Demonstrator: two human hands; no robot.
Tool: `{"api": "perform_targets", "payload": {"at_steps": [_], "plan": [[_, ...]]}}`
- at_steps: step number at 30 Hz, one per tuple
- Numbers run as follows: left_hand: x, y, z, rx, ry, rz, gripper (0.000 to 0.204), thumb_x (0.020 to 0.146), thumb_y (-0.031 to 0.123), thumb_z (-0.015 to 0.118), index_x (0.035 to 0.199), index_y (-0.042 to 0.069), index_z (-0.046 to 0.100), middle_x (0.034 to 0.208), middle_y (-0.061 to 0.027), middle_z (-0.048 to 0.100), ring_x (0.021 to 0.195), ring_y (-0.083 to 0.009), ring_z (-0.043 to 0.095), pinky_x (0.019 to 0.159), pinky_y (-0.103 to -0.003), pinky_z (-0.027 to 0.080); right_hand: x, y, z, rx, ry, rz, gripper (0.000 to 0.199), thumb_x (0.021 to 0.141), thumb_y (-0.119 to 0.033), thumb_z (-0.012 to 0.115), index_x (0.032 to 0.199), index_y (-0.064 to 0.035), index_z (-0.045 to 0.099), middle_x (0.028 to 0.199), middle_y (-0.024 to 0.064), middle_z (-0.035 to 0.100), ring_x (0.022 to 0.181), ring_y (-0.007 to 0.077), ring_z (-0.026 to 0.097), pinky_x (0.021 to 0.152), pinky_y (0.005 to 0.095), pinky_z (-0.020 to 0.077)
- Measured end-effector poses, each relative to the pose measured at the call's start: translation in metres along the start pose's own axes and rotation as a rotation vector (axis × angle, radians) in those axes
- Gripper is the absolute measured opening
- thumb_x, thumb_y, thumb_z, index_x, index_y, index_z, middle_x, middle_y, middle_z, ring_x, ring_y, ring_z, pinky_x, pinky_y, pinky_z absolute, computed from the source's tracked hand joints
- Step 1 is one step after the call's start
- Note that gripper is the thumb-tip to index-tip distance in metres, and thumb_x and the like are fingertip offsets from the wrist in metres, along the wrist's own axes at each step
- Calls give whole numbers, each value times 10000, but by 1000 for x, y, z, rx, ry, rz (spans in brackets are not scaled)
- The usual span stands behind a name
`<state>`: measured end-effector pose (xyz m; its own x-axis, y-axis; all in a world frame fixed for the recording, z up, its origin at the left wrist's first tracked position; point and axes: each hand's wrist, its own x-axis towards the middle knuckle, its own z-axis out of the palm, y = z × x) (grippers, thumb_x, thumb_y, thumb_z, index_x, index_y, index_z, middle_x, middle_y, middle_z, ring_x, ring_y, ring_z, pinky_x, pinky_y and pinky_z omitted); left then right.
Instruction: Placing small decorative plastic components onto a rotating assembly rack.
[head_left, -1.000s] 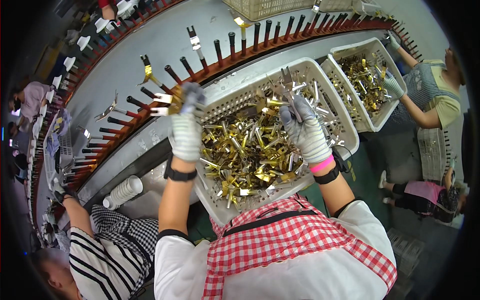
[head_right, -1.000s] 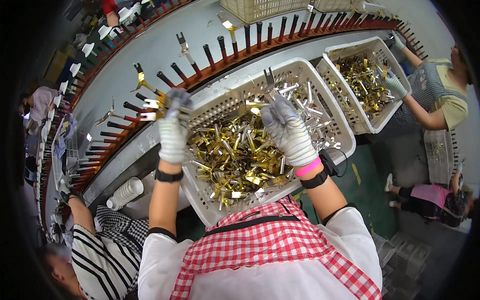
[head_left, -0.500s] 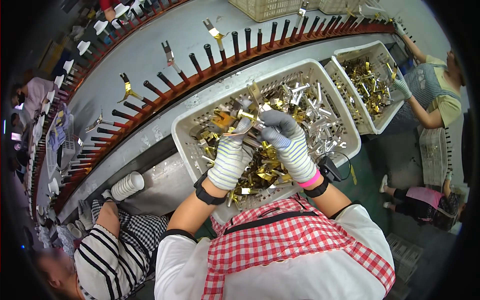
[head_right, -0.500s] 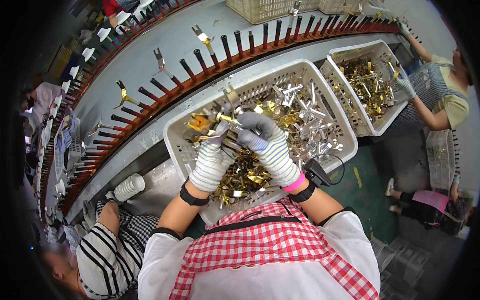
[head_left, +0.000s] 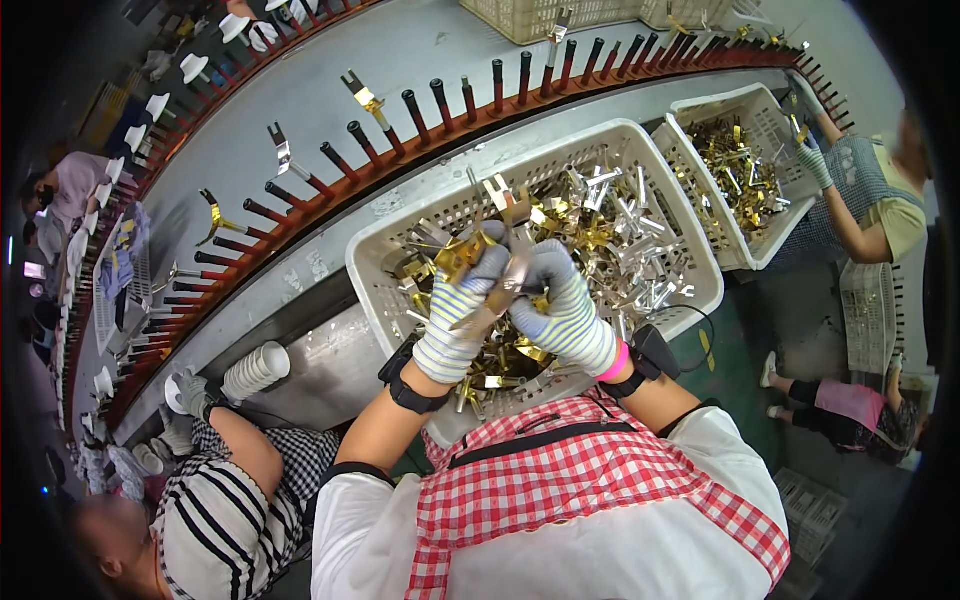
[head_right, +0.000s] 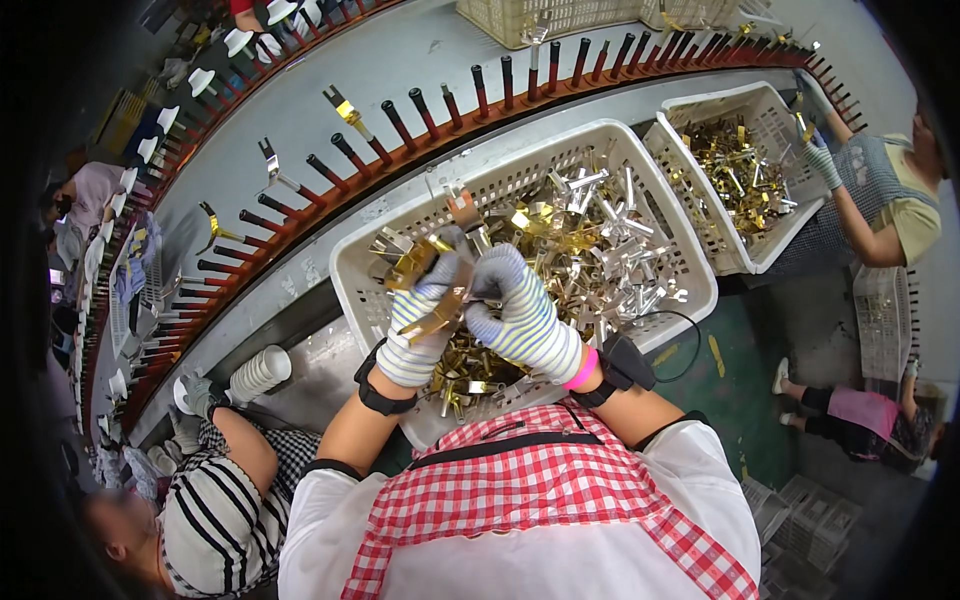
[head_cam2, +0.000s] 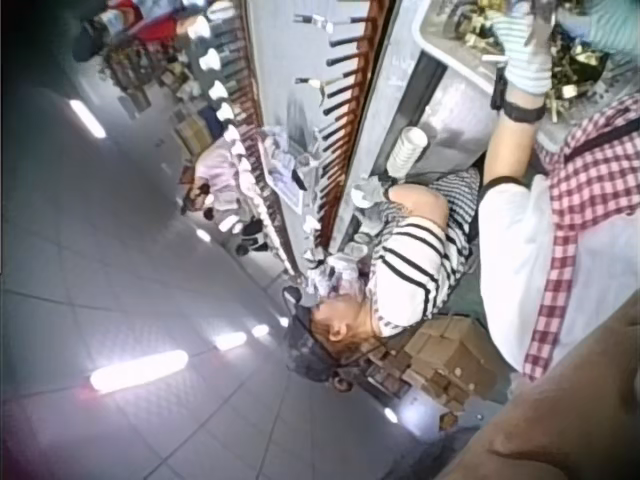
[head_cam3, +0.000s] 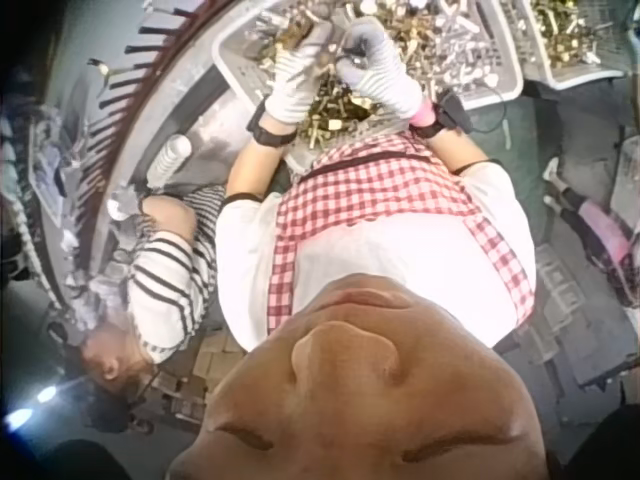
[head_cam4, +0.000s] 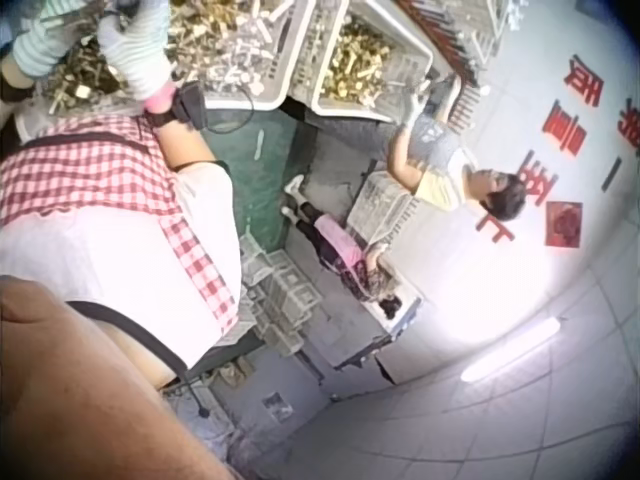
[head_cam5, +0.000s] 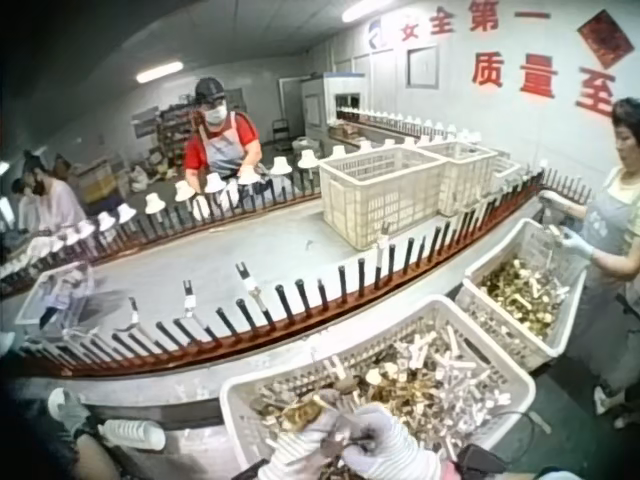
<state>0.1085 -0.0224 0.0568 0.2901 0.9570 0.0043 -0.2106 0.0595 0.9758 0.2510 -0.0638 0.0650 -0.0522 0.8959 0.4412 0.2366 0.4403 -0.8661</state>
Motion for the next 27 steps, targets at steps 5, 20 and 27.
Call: {"api": "perform_targets", "payload": {"at_steps": [5,20,27], "plan": [[2,9,-3,-714,60,-329,295,881,127,636,1164,55,595,1030,-63,660,916,-184,653,823,-328,541,1,-1,-10,147,-71,-26,269,718,39,576,940,-71,470,848,68,431,727,170,439,669,289,400],[25,21,-25,-588,22,-302,358,859,112,619,1184,-26,561,1020,-135,655,866,-218,664,789,-320,558,10,-15,-2,58,-119,57,367,793,56,541,1150,-30,538,1042,122,538,939,222,584,832,310,483],[133,22,-139,-145,403,439,431,836,103,701,1235,26,555,1091,-102,648,898,-132,637,754,-238,522,-15,-4,-25,186,-28,280,339,859,-8,517,1190,-58,470,1003,44,495,919,117,514,848,275,437]]}}
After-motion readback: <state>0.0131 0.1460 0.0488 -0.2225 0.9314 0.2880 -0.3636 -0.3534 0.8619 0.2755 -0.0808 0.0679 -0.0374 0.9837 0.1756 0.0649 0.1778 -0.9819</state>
